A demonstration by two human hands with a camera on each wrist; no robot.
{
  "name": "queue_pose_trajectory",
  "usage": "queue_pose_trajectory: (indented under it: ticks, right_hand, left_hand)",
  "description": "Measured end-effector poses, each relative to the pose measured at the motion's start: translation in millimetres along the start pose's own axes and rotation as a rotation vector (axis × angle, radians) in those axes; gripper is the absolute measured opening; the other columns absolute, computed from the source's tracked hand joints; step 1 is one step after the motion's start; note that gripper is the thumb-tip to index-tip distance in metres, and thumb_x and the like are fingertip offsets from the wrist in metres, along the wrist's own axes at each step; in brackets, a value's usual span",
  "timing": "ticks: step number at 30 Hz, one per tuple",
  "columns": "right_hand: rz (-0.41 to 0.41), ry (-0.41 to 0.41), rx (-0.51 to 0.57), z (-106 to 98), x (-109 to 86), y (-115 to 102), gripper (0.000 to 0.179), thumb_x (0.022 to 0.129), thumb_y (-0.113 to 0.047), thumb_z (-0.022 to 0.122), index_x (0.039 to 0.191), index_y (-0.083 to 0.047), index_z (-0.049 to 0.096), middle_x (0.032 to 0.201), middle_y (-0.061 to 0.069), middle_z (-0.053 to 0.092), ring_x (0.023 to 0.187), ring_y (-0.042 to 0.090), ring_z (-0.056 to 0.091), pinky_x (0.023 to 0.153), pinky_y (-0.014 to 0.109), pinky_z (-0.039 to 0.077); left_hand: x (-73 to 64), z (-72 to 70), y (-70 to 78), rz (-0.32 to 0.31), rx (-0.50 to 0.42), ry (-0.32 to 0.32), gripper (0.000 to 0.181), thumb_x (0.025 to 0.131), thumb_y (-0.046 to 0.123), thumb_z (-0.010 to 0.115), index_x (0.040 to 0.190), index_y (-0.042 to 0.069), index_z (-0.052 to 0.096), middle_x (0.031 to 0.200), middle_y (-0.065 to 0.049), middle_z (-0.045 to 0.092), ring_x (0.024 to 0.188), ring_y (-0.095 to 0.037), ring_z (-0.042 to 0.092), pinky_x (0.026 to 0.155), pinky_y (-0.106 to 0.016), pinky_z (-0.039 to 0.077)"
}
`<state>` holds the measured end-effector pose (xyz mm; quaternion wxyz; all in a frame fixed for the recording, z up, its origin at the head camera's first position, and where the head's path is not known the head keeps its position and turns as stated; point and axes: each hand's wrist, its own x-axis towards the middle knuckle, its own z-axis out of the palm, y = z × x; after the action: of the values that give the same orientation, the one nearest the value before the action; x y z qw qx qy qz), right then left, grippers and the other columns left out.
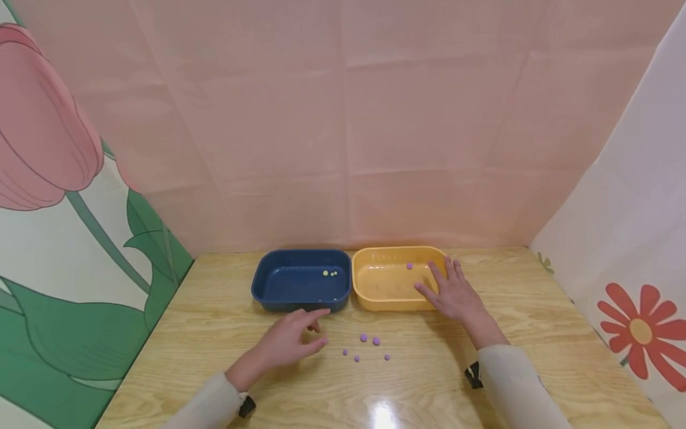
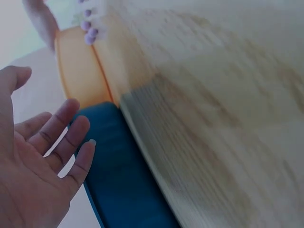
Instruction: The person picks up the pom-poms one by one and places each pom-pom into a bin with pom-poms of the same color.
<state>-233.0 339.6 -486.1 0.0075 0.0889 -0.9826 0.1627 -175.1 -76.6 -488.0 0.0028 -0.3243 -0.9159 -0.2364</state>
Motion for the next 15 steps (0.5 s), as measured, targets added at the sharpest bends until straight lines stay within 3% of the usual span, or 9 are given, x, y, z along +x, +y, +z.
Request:
queue_pose_trajectory:
  ticks: [15]
  right_hand:
    - [-0.006, -0.022, 0.057, -2.8, -1.2, 13.2, 0.086, 0.101, -0.065, 0.043, 0.161, -0.007, 0.023, 0.165, 0.029, -0.002, 0.148, 0.057, 0.002, 0.100, 0.082, 0.025]
  left_hand:
    - [5.7, 13.6, 5.4, 0.072, 0.018, -0.087, 0.063, 0.096, 0.058, 0.060, 0.148, 0.022, 0.053, 0.106, 0.012, 0.069, 0.101, -0.005, 0.062, 0.093, -0.033, 0.052]
